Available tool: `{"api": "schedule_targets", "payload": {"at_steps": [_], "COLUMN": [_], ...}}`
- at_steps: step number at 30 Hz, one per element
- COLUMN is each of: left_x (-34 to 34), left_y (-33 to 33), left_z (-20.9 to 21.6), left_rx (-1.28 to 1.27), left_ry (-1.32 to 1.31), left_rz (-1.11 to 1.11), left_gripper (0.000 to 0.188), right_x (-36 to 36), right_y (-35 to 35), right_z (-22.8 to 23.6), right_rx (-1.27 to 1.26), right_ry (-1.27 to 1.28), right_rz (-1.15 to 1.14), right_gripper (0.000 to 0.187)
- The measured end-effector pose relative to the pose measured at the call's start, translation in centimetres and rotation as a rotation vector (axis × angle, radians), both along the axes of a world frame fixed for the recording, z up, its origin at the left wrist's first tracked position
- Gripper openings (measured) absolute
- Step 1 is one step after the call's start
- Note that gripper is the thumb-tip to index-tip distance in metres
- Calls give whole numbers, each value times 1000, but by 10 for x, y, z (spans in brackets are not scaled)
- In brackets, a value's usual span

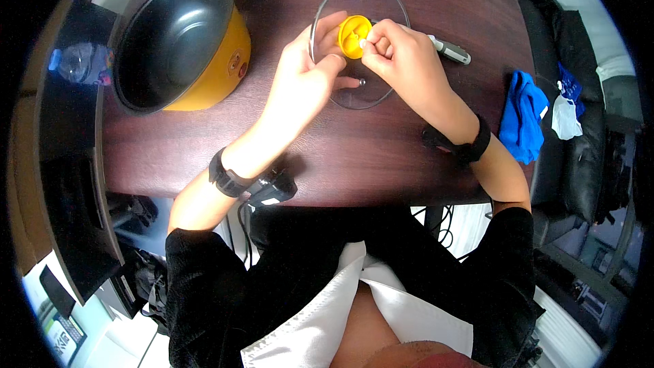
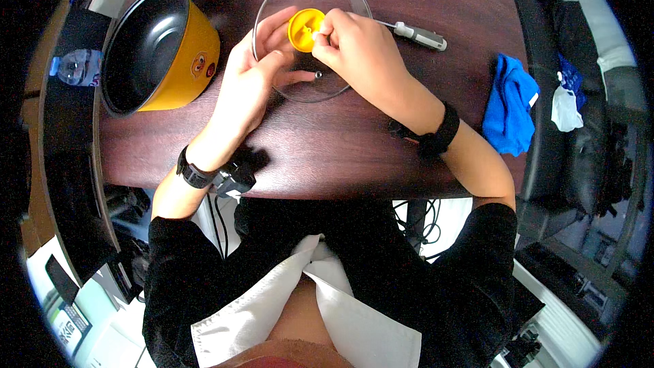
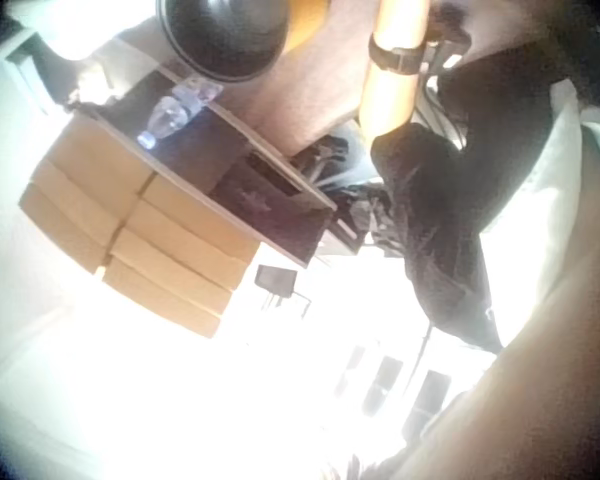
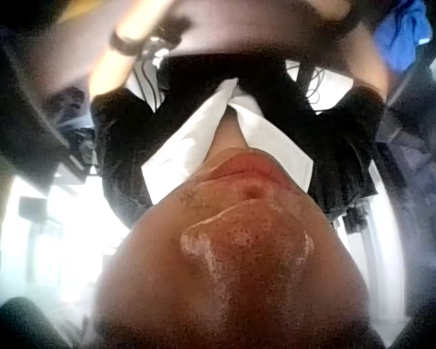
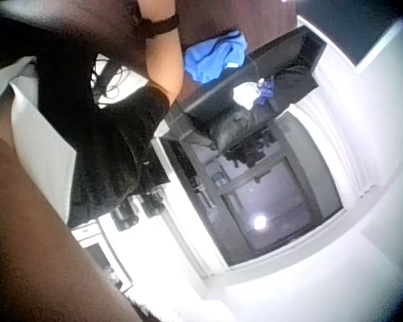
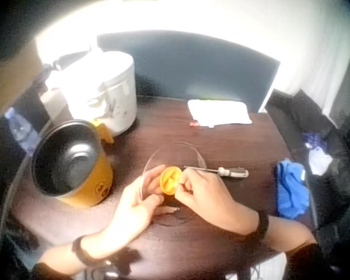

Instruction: The person assembles a glass pot lid by inserting a metal screw and tightening a yellow plastic knob onto the center. They use a screwdriver to secure the components and repeatedly adjust the knob to ensure it is properly fastened.

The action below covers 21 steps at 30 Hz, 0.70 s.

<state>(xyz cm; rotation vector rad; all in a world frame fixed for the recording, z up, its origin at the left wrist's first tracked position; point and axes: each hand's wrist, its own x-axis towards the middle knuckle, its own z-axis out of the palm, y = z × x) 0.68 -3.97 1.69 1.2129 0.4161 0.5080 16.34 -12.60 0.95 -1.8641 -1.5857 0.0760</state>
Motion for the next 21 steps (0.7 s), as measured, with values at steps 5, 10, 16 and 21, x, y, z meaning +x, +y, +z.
{"api": "schedule_targets", "payload": {"at_steps": [5, 10, 16, 21], "left_x": [-4, -7, -8, -9], "left_y": [7, 10, 13, 12], "left_z": [-7, -6, -8, -6], "left_rx": [-171, -213, -252, -300], "left_ry": [-32, -66, -76, -108], "left_rz": [18, 26, 12, 31], "left_gripper": [52, 52, 52, 51], "right_x": [3, 6, 9, 11], "right_y": [8, 15, 15, 15], "right_z": [9, 14, 15, 24], "right_rx": [-149, -148, -143, -143], "right_ry": [76, 67, 16, -61], "right_rz": [51, 109, 152, 194], "right_gripper": [19, 19, 20, 19]}}
